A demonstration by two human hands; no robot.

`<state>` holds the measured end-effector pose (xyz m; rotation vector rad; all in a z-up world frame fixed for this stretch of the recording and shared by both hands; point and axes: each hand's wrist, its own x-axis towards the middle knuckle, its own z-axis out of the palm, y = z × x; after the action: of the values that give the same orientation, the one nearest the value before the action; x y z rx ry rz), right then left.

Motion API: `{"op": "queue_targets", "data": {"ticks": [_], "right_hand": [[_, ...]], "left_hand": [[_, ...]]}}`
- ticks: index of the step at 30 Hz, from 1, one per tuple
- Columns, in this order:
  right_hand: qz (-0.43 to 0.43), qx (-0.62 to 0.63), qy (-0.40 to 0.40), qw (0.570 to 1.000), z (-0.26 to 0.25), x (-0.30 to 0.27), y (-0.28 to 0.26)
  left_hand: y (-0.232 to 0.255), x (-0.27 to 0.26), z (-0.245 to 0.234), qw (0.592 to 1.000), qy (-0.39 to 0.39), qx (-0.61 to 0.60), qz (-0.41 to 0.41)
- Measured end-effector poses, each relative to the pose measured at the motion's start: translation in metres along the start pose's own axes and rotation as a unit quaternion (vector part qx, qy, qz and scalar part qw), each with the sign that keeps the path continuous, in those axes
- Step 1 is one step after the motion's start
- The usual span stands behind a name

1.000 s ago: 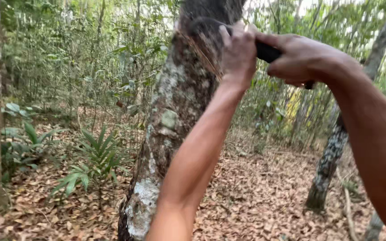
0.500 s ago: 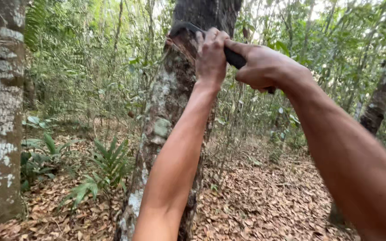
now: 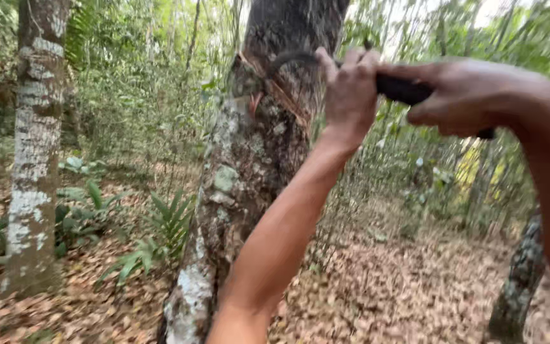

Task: The person uses a curved knife to cut grooves into the bark of trees and adjusts small cups and metal spouts attached to the trunks.

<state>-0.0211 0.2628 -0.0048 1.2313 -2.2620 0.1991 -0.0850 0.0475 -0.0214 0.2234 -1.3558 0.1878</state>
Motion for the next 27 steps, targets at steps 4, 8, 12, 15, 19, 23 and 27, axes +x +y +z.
{"op": "queue_targets", "data": {"ticks": [4, 8, 12, 15, 19, 23, 27], "right_hand": [[-0.012, 0.066, 0.010, 0.998, 0.015, 0.006, -0.001], [-0.073, 0.137, 0.068, 0.986, 0.041, 0.031, -0.036], [-0.112, 0.132, 0.068, 0.983, 0.045, 0.028, -0.046], [-0.072, 0.006, -0.007, 0.997, 0.017, 0.019, -0.015], [-0.081, 0.096, 0.023, 0.992, 0.029, 0.031, -0.019], [-0.125, 0.113, 0.011, 0.986, 0.045, 0.027, -0.004], [-0.119, 0.115, 0.037, 0.986, 0.026, 0.035, -0.006]], "left_hand": [[-0.017, 0.012, 0.015, 0.990, 0.128, 0.028, 0.050], [-0.080, 0.016, 0.016, 0.977, 0.179, 0.055, 0.104], [-0.095, 0.001, 0.015, 0.981, 0.186, 0.003, 0.058], [-0.065, 0.008, 0.031, 0.990, 0.140, 0.016, 0.020], [-0.066, 0.013, 0.014, 0.993, 0.116, 0.019, 0.027], [-0.052, -0.014, 0.013, 0.986, 0.154, 0.065, 0.022], [-0.060, 0.007, 0.004, 0.993, 0.106, 0.037, 0.025]]}}
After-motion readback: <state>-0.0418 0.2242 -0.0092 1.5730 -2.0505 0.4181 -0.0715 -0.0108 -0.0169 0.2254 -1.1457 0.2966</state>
